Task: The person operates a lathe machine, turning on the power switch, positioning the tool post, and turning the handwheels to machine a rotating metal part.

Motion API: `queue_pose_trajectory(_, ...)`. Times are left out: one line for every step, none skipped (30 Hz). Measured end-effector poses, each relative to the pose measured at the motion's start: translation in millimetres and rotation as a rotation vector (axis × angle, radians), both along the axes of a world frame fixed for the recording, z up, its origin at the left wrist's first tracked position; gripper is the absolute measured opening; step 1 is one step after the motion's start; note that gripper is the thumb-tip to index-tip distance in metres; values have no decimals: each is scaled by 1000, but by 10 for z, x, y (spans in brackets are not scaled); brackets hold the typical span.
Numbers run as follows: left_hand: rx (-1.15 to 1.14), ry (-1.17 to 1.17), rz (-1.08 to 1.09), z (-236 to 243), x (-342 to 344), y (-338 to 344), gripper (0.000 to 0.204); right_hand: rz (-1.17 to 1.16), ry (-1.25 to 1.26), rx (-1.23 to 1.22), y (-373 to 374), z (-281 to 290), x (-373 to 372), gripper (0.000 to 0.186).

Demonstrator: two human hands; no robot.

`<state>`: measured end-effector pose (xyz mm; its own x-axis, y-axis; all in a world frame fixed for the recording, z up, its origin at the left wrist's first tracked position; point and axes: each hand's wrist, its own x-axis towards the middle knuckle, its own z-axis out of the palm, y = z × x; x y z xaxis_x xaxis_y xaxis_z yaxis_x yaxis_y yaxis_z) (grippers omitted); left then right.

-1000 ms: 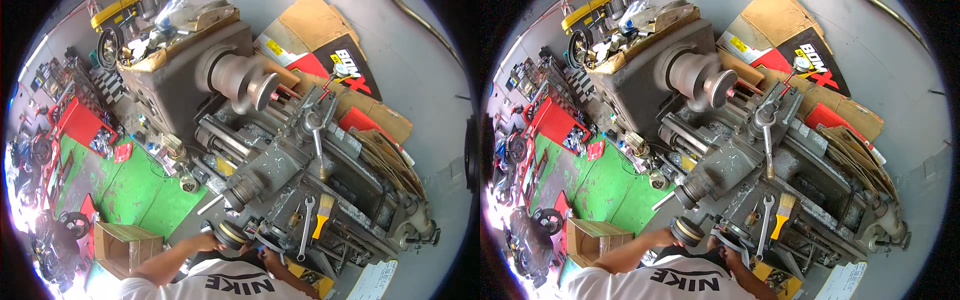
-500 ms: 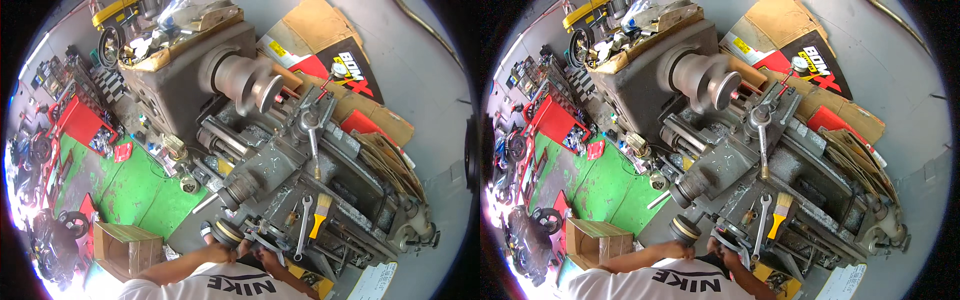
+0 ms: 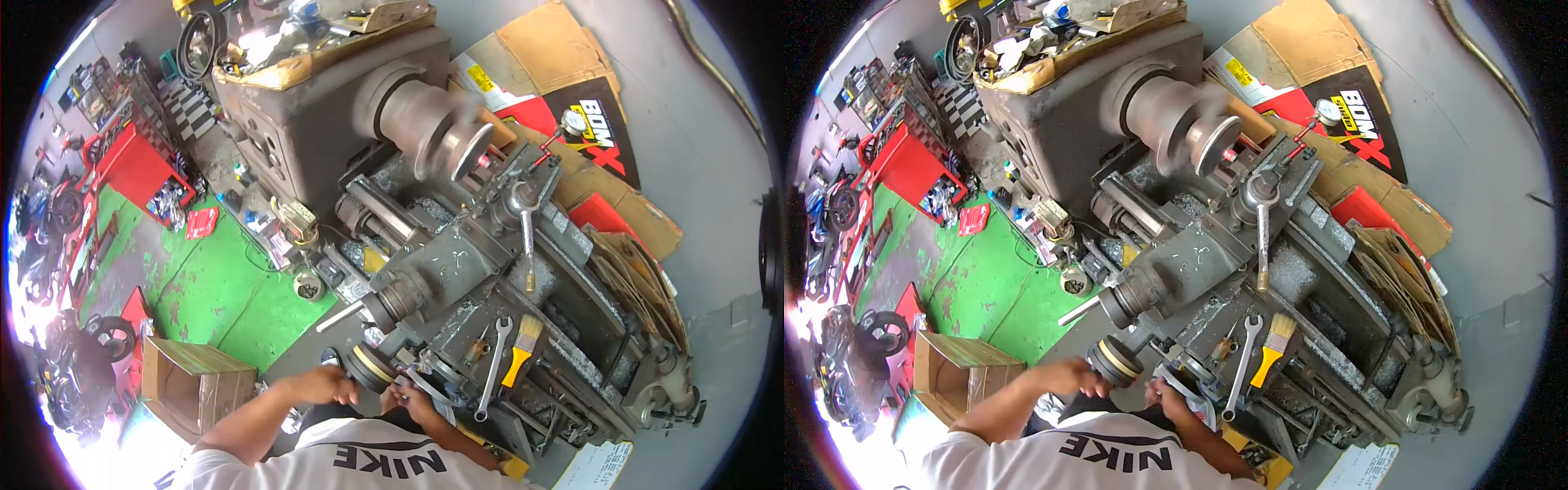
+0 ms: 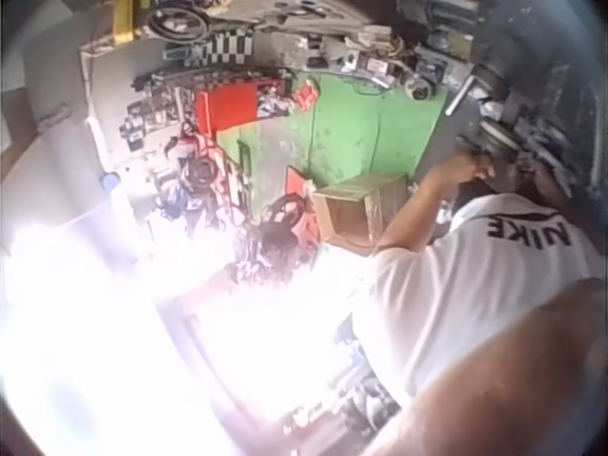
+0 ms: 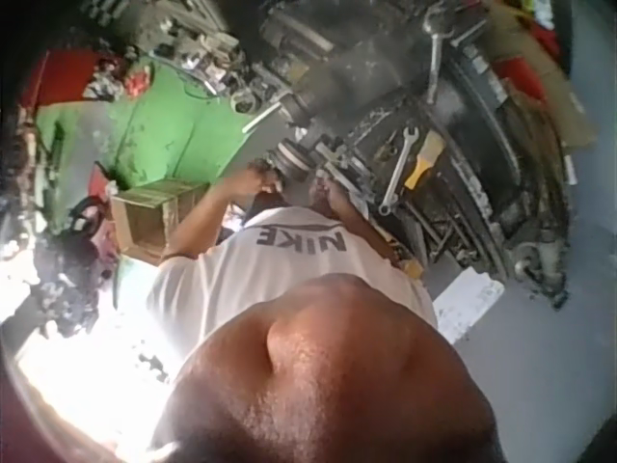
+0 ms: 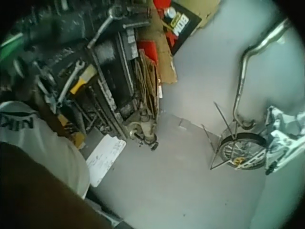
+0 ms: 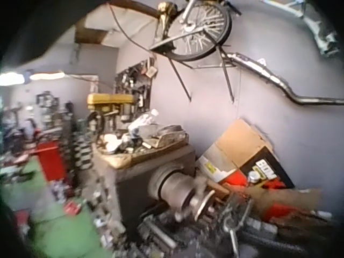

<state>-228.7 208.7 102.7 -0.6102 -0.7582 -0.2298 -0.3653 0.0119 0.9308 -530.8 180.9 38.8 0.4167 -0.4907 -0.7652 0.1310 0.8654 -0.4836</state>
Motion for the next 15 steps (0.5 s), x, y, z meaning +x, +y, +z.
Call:
queue_pose_trajectory(95, 77, 64, -11, 110, 1, 16, -16, 6, 3, 58, 15, -151, 25)
queue_pose_trajectory(-382, -387, -209, -34, 100, -43, 17, -25, 21, 3, 120, 79, -317, 24)
queue_pose_trajectory(-611, -626, -352, -5, 107, -48, 17, -30, 34, -3, 186, 174, -469, 23)
queue_pose_trajectory(-858, -846, -489, 31, 29, -81, 17, -23, 38, -9, 249, 290, -590, 22)
queue_pose_trajectory(-711, -624, -373, 97, -60, -84, 18, -12, 39, -21, 278, 403, -665, 22)
queue_pose_trajectory(-563, -406, -255, 179, -171, -94, 18, 6, 36, -38, 302, 519, -702, 21)
queue_pose_trajectory(-407, -188, -140, 275, -265, -81, 19, 19, 28, -51, 305, 629, -700, 20)
queue_pose_trajectory(-220, 64, -101, 382, -241, -104, 20, 27, 6, -33, 298, 725, -663, 19)
queue_pose_trajectory(-200, 109, -9, 471, -199, -116, 20, 35, 20, -58, 277, 803, -609, 19)
queue_pose_trajectory(-219, 202, -24, 535, -129, -151, 20, 40, 16, -57, 258, 869, -554, 19)
queue_pose_trajectory(-155, 193, 9, 574, -26, -180, 20, 53, 10, -53, 235, 916, -500, 19)
queue_pose_trajectory(159, 80, 129, 568, 22, -210, 17, 66, 3, -48, 215, 951, -460, 19)
queue_pose_trajectory(480, -107, 298, 541, 57, -222, 14, 74, -48, -74, 205, 975, -441, 19)
queue_pose_trajectory(480, -37, 240, 484, 48, -226, 14, 73, -4, -35, 197, 987, -443, 19)
queue_pose_trajectory(227, -113, 130, 408, -19, -210, 14, 70, -5, -21, 199, 988, -467, 19)
